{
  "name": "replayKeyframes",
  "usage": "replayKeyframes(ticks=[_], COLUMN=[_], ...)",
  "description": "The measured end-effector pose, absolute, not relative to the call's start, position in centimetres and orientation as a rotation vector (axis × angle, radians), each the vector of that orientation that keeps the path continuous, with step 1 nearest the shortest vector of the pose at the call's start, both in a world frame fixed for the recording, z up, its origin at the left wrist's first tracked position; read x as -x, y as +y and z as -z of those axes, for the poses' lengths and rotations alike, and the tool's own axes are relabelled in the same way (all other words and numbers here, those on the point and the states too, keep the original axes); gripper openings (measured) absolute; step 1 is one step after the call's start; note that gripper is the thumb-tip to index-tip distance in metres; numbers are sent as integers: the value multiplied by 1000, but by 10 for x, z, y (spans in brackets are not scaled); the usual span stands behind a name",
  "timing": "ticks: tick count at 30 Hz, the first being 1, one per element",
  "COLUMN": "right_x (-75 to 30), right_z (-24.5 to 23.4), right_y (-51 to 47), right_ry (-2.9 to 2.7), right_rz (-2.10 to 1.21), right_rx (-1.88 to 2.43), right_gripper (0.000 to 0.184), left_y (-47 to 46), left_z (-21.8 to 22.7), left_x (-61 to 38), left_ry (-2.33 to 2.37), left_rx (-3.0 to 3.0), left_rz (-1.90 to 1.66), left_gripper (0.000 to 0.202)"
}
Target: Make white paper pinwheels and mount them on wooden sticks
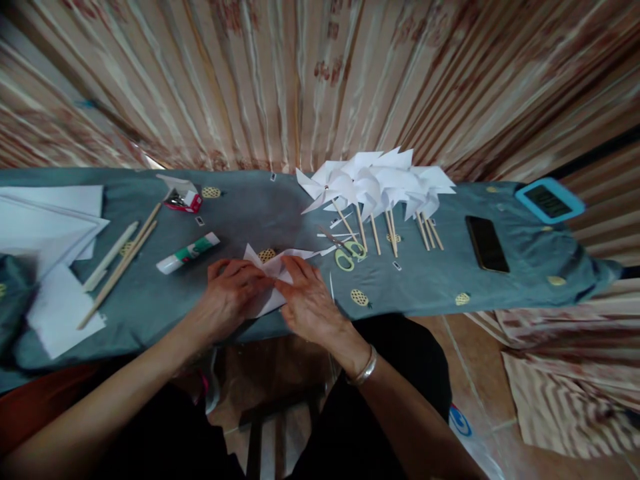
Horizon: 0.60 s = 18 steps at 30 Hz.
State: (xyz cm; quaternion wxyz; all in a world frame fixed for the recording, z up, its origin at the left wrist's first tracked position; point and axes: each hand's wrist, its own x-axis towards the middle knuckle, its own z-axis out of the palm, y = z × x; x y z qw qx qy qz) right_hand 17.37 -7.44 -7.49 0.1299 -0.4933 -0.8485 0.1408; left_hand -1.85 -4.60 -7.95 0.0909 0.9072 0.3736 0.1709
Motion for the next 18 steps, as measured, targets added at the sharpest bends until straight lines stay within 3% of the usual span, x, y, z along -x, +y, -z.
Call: replayKeyframes(ticks=[8, 18], right_x=[-173, -169], right_z=[76, 83], right_y=[-73, -68], right_ry=[-2405, -2382], right_rz=[-436, -325], right_rx=[1412, 1399], right_gripper=[39, 25], left_y=[-43, -110], left_z=[58, 51], left_x=[47, 45], left_ry=[1437, 1372], left_rx=[-2179, -678], left_rz=[-842, -1114], left_gripper=[31, 52])
